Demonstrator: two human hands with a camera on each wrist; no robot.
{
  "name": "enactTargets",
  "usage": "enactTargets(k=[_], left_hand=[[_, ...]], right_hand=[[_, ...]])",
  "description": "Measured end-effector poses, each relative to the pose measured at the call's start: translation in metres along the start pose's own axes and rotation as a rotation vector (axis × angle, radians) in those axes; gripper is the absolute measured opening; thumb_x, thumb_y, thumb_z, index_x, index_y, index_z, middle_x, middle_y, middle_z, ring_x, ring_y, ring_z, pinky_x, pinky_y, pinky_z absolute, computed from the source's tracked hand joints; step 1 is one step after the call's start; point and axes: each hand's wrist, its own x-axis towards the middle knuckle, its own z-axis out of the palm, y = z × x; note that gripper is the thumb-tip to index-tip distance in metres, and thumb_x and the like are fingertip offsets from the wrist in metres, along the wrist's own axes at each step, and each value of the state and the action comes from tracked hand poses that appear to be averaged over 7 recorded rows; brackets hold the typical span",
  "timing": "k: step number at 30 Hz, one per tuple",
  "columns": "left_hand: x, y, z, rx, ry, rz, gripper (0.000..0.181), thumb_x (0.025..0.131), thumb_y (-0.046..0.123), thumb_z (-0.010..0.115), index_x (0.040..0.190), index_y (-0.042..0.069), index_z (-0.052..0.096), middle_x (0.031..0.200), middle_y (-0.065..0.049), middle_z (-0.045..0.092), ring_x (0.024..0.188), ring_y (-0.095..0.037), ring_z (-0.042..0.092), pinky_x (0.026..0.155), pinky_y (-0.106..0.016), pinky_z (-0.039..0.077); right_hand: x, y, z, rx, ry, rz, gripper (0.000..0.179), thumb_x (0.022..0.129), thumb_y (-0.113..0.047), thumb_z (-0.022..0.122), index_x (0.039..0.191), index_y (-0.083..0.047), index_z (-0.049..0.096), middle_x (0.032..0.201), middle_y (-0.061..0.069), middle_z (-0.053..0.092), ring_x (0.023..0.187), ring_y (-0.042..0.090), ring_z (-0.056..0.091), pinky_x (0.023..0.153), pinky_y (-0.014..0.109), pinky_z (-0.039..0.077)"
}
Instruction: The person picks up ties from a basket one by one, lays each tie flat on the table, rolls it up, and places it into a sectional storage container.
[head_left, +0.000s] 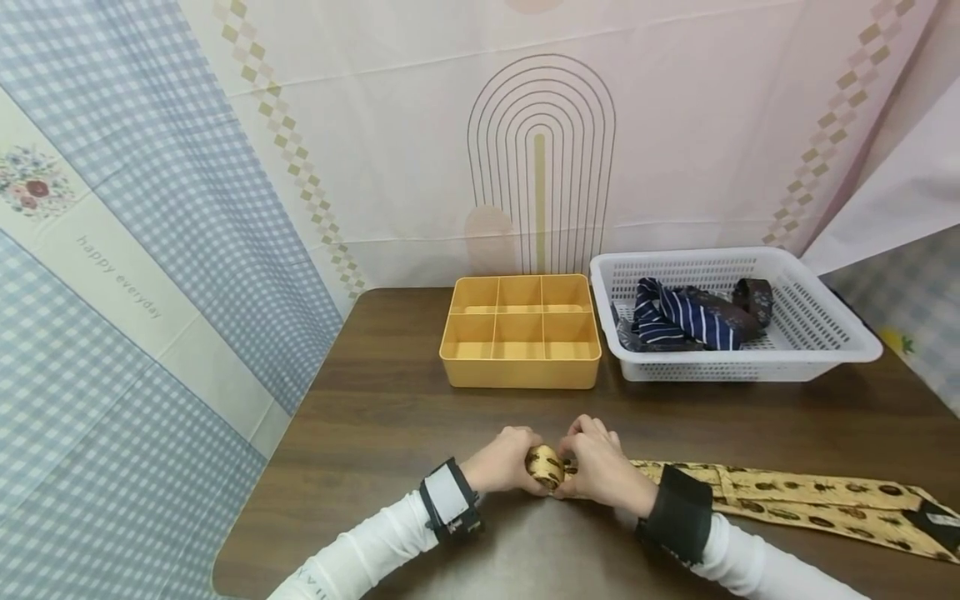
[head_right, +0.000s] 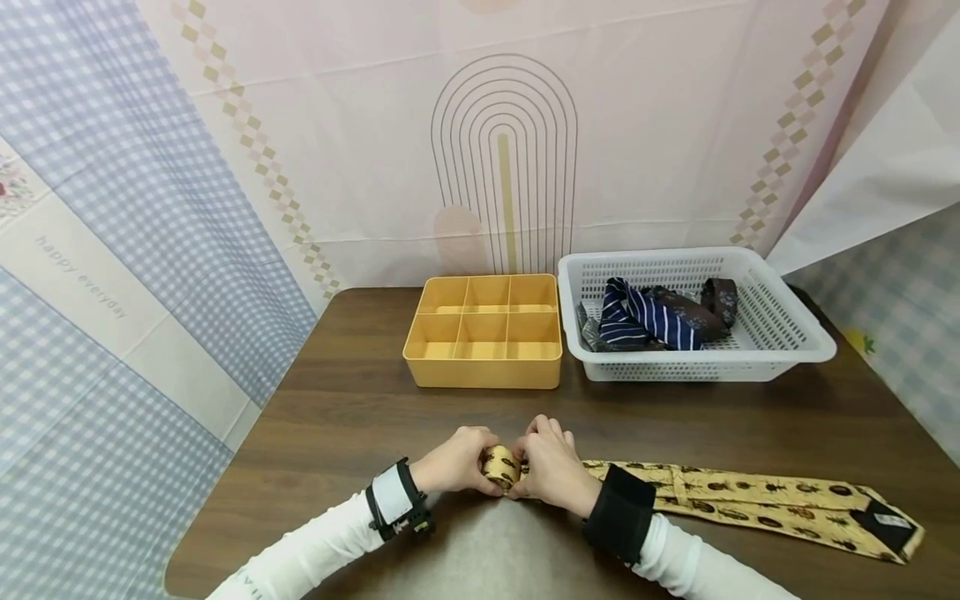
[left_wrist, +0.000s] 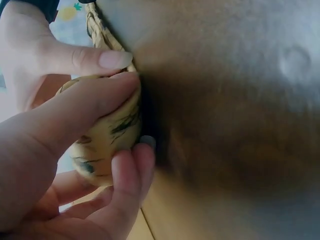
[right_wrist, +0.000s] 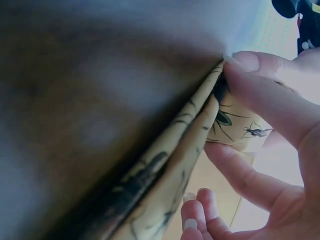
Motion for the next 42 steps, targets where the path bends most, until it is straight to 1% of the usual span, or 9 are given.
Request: enactTargets(k=[3, 10, 14, 20, 22, 26, 30, 35, 42], left_hand=[[0.002, 0.002, 0.002, -0.008, 0.013, 0.004, 0.03, 0.064, 0.018, 0.088, 0.083, 0.011, 0.066, 0.077, 0.004, 0.061, 0.068, -0.001, 0.048, 0.061, -0.011, 0.041], [0.002, 0.009, -0.001, 0.03, 0.003, -0.035, 0.028, 0.062, 0.016, 0.088, 0.078, 0.01, 0.066, 0.07, 0.006, 0.059, 0.062, -0.001, 0.046, 0.055, -0.013, 0.039], [0.001, 0.012, -0.005, 0.033, -0.017, -0.07, 0.026, 0.06, 0.013, 0.087, 0.077, 0.011, 0.067, 0.066, 0.008, 0.056, 0.059, -0.001, 0.046, 0.053, -0.014, 0.039], [0.001, 0.015, -0.009, 0.076, -0.046, -0.119, 0.027, 0.062, 0.013, 0.087, 0.068, 0.012, 0.06, 0.062, 0.008, 0.049, 0.054, -0.003, 0.043, 0.047, -0.017, 0.037], [0.0, 0.017, -0.01, 0.091, -0.054, -0.134, 0.028, 0.062, 0.014, 0.087, 0.068, 0.012, 0.06, 0.063, 0.007, 0.05, 0.053, -0.004, 0.045, 0.047, -0.017, 0.038], [-0.001, 0.021, -0.012, 0.126, -0.071, -0.161, 0.03, 0.061, 0.014, 0.089, 0.076, 0.008, 0.063, 0.069, 0.005, 0.053, 0.056, -0.005, 0.048, 0.049, -0.018, 0.041], [0.0, 0.025, -0.013, 0.127, -0.076, -0.192, 0.032, 0.061, 0.013, 0.088, 0.079, 0.007, 0.062, 0.074, 0.003, 0.052, 0.06, -0.007, 0.048, 0.051, -0.019, 0.042], [0.001, 0.027, -0.012, 0.118, -0.066, -0.184, 0.032, 0.06, 0.014, 0.087, 0.078, 0.008, 0.061, 0.075, 0.002, 0.05, 0.062, -0.008, 0.047, 0.051, -0.019, 0.042], [0.004, 0.027, -0.008, 0.082, -0.058, -0.123, 0.03, 0.063, 0.015, 0.087, 0.077, 0.008, 0.061, 0.074, 0.003, 0.049, 0.063, -0.007, 0.046, 0.05, -0.018, 0.04]], right_hand=[[0.0, 0.002, 0.001, 0.007, 0.002, 0.014, 0.037, 0.049, -0.023, 0.092, 0.075, -0.016, 0.066, 0.093, 0.001, 0.048, 0.091, 0.022, 0.042, 0.072, 0.035, 0.03], [0.001, 0.001, -0.001, 0.049, -0.024, 0.017, 0.043, 0.048, -0.023, 0.092, 0.083, -0.016, 0.068, 0.097, 0.003, 0.047, 0.093, 0.022, 0.04, 0.072, 0.035, 0.029], [0.003, -0.003, -0.007, 0.1, -0.026, -0.009, 0.043, 0.053, -0.025, 0.091, 0.089, -0.018, 0.069, 0.101, 0.004, 0.046, 0.097, 0.024, 0.039, 0.074, 0.037, 0.028], [0.004, -0.009, -0.013, 0.12, -0.018, -0.038, 0.04, 0.058, -0.029, 0.091, 0.088, -0.016, 0.069, 0.104, 0.005, 0.045, 0.101, 0.026, 0.039, 0.078, 0.041, 0.029], [0.003, -0.009, -0.013, 0.121, -0.015, -0.035, 0.038, 0.058, -0.028, 0.091, 0.086, -0.015, 0.068, 0.104, 0.006, 0.046, 0.101, 0.026, 0.039, 0.078, 0.041, 0.029], [0.001, -0.008, -0.012, 0.12, -0.009, -0.025, 0.036, 0.058, -0.027, 0.091, 0.083, -0.016, 0.068, 0.104, 0.007, 0.046, 0.1, 0.027, 0.039, 0.077, 0.041, 0.028], [-0.001, -0.004, -0.012, 0.116, 0.001, -0.017, 0.034, 0.056, -0.025, 0.09, 0.08, -0.018, 0.067, 0.104, 0.006, 0.046, 0.1, 0.026, 0.038, 0.077, 0.04, 0.028], [-0.004, 0.002, -0.012, 0.1, 0.004, -0.002, 0.035, 0.054, -0.022, 0.09, 0.079, -0.018, 0.066, 0.102, 0.006, 0.046, 0.099, 0.026, 0.039, 0.076, 0.039, 0.028], [-0.008, 0.009, -0.012, 0.092, -0.01, 0.021, 0.036, 0.053, -0.024, 0.092, 0.075, -0.02, 0.064, 0.1, 0.005, 0.047, 0.098, 0.026, 0.04, 0.074, 0.039, 0.027]])
